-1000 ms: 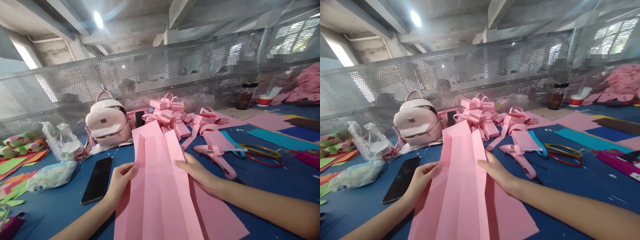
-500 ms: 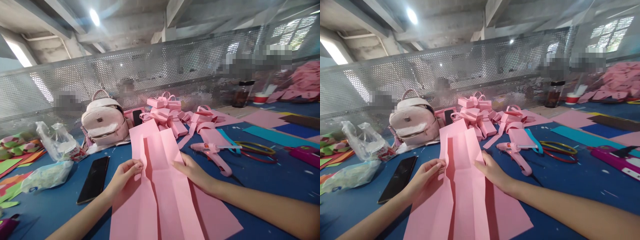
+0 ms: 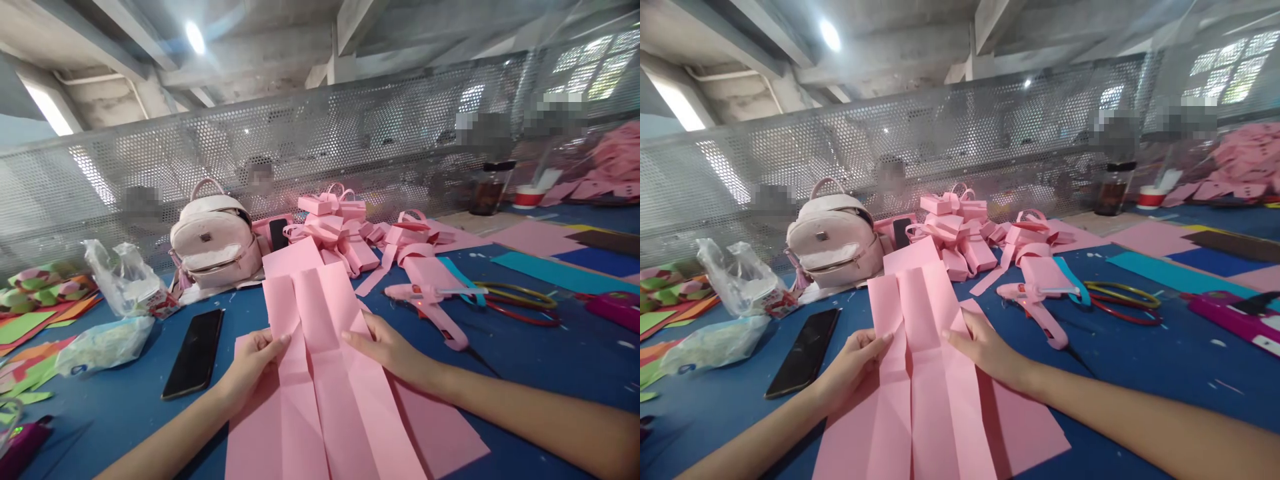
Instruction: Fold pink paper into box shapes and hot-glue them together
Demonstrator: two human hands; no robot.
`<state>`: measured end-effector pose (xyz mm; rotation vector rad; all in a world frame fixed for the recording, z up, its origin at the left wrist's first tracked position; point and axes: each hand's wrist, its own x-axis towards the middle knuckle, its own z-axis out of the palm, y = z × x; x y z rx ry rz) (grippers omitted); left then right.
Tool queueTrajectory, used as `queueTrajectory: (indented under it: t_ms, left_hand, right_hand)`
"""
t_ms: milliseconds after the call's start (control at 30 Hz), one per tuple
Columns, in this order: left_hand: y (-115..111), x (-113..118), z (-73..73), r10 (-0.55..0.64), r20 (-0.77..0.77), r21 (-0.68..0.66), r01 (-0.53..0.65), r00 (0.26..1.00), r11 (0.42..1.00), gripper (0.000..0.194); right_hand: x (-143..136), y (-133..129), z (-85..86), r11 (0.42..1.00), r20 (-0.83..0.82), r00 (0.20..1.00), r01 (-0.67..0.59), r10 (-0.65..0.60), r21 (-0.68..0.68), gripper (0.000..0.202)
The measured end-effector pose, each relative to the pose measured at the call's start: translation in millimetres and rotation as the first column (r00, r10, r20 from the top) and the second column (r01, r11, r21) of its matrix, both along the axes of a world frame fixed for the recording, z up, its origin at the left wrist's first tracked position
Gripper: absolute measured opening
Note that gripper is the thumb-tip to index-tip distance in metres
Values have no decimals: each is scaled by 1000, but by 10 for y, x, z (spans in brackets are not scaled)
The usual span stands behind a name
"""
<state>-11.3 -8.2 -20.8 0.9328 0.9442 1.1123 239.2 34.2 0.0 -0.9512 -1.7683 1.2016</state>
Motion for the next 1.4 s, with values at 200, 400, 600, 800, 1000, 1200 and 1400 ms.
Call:
queueTrajectory:
  t_ms: [200,400,600,800,1000,1200,1400]
  left_hand:
    - [47,-57,-91,-24,-20,-11,24,1000,1000,53]
    - [72,-85,-105,-7,-74,23,9,997,1000,44]
    - [54,-57,-21,-72,-125,70,81,990,994,43]
    - [41,-107,31,-125,-191,135,153,974,979,34]
    - [18,-173,44,-160,-211,174,198,964,965,25]
    - [-34,-146,127,-213,-202,192,251,956,949,44]
    - [-83,-91,118,-242,-179,172,273,954,947,55]
  right_hand:
    - [-15,-61,49,991,67,998,13,-4,-132,35]
    - [3,65,-113,985,8,1000,20,-22,173,56]
    - [13,140,79,575,240,952,-92,-188,813,52]
    - [-262,80,264,248,517,842,-473,-154,845,20]
    - [-457,203,245,222,524,848,-498,-76,839,22]
    - [-465,283,258,432,502,865,-450,-6,781,17]
    - [-417,242,234,424,525,851,-483,22,766,20]
